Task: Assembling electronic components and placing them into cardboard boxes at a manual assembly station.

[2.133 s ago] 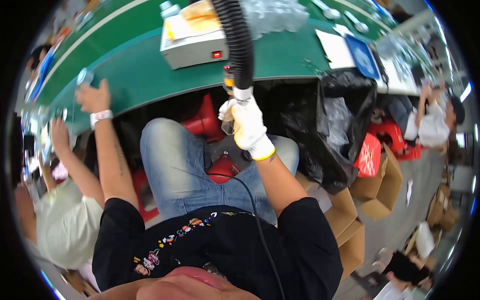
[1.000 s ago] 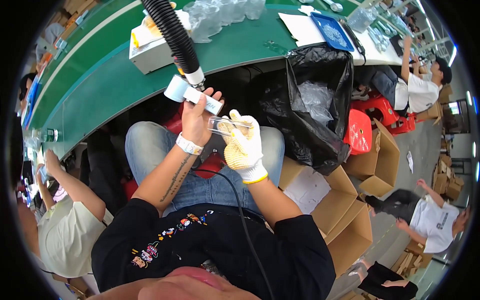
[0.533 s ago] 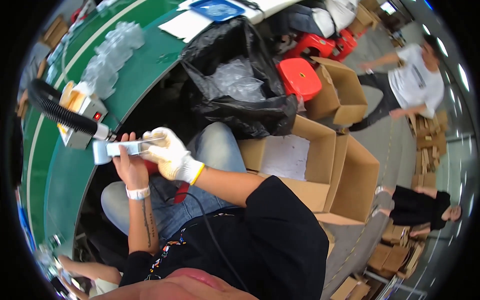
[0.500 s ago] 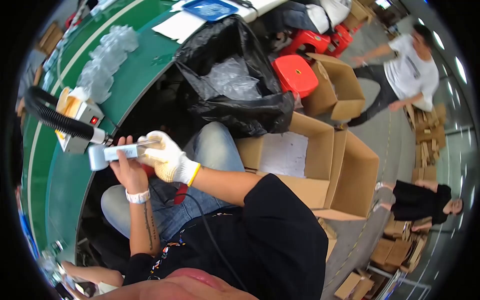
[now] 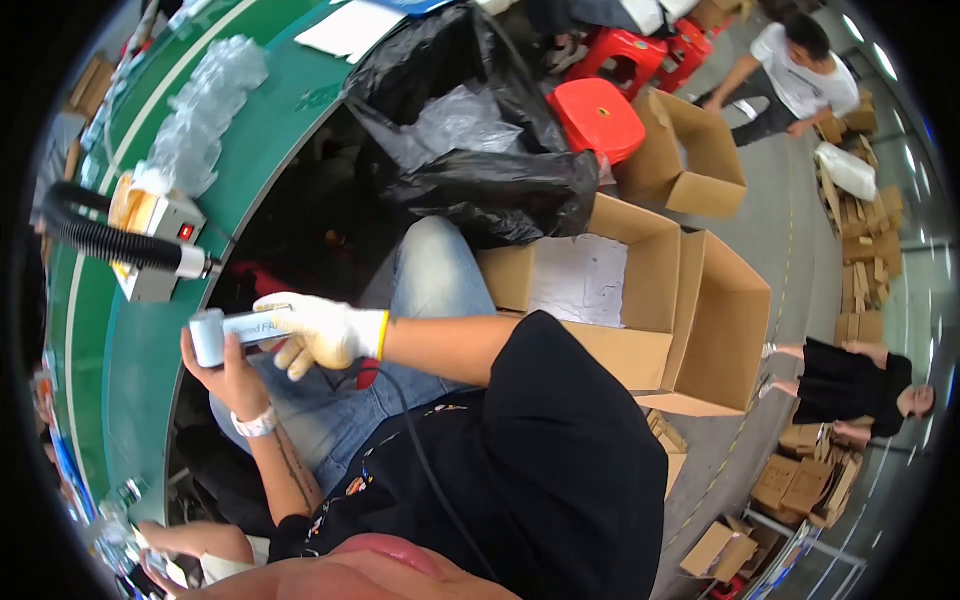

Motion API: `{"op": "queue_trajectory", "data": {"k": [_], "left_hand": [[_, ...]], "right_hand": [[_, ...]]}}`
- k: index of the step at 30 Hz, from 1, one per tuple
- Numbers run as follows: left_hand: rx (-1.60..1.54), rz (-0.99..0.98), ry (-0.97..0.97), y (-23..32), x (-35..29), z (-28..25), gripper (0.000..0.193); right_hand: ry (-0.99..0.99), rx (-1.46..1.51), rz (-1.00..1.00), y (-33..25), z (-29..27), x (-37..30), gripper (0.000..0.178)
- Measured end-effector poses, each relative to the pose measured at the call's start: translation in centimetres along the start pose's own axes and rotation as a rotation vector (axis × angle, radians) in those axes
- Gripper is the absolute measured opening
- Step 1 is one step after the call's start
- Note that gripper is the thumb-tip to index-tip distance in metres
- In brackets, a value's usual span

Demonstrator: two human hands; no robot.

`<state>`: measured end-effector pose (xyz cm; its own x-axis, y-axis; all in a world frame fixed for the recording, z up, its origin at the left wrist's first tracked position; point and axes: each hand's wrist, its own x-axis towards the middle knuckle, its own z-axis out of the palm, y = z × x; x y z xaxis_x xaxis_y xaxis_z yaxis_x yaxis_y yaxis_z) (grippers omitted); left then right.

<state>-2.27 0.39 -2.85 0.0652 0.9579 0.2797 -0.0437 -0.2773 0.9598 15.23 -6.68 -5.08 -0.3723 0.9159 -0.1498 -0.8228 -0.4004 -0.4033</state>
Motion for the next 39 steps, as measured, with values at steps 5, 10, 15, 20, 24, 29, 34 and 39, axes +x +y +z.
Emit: {"op": "queue_trajectory", "data": {"k": [5,10,15,20,24,29,34,39], "left_hand": [[-0.068,-0.016,-0.201,2.6,1.2,0.3,0.078],[-0.333,-0.001,-0.297,2.1,1.5,0.0,0.078],[-0.779,-0.305,-0.254,5.7,1.7,-1.7,0.08],[-0.249,-0.459,-0.437,4.2,2.1,-3.1,0.064],[0.146,0.054,-0.408,1.7,-0.6,-1.6,0.052],[0.208,0.594,-0.791,4.7,-3.9,0.3,0.061],[0.142,0.541,-0.652,-0.5,-9.0,1.1,0.062],[0.188,0.092,-0.521,-1.4,-7.4,0.8,0.067]], "right_hand": [[-0.214,0.487,0.446,-2.5,0.5,-1.7,0.064],[-0.241,0.527,0.417,-2.2,-0.2,-1.2,0.066],[-0.152,-0.99,-0.371,-4.6,1.3,-0.7,0.068],[-0.024,-1.861,-0.754,-6.4,4.0,-1.8,0.073],[-0.022,-1.829,-0.52,-6.7,3.3,-2.8,0.061],[-0.222,-1.765,0.075,-6.6,1.9,-6.3,0.032],[-0.025,-1.868,0.071,-4.5,0.6,-9.1,0.015],[-0.083,-1.918,0.081,-5.4,0.2,-7.1,0.018]]}}
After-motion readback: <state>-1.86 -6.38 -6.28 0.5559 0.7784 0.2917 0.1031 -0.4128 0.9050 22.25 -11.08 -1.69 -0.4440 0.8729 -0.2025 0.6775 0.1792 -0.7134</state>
